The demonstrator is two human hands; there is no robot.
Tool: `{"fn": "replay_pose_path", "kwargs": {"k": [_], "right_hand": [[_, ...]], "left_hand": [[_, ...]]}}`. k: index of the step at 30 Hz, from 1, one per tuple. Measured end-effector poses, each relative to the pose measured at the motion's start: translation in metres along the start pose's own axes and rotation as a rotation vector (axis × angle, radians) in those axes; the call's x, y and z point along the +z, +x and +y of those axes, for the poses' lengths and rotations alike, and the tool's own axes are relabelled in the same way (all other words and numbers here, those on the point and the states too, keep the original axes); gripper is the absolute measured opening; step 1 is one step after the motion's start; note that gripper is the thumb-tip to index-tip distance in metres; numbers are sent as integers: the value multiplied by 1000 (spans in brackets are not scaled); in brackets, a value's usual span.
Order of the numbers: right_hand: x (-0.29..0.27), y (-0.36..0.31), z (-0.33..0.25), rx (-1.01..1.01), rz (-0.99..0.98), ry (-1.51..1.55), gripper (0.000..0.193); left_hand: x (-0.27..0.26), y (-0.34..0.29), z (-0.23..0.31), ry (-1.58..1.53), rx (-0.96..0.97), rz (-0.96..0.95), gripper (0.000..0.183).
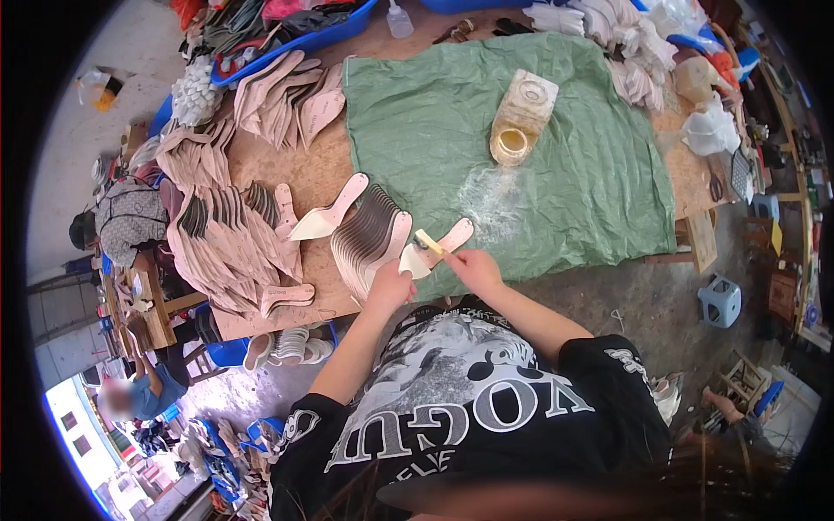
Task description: Applying white powder using a brush to individual shoe upper or sole components.
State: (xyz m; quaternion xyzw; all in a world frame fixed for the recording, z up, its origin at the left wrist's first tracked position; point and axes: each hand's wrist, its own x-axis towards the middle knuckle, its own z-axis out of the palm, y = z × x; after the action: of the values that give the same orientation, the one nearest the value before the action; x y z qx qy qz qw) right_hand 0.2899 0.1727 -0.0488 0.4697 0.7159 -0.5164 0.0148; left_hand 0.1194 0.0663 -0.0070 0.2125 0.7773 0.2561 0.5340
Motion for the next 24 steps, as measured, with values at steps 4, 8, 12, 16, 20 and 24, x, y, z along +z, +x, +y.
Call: {"fn": "replay_pose_path", "kwargs": {"k": [4, 8, 12, 16, 20, 24], "right_hand": [[25, -14, -10, -153, -9, 300, 37], [-7, -14, -3, -84, 179, 197, 31], [-56, -39, -18, -197, 401, 360, 31], [-73, -47, -19, -233, 469, 398, 35], [-59, -49, -29, -195, 473, 389, 37], [-42, -48, -45, -212, 470, 367, 36]], "left_hand": [[-3, -11, 0, -67, 53, 24, 22], [-32, -35, -2, -76, 139, 86, 23], [-101, -80, -40, -179, 232, 292, 27], [-200, -101, -144, -279, 276, 577, 38], [-270, -117, -220, -314, 273, 680, 37], [-305, -97, -274, 93, 514, 862, 37]]}}
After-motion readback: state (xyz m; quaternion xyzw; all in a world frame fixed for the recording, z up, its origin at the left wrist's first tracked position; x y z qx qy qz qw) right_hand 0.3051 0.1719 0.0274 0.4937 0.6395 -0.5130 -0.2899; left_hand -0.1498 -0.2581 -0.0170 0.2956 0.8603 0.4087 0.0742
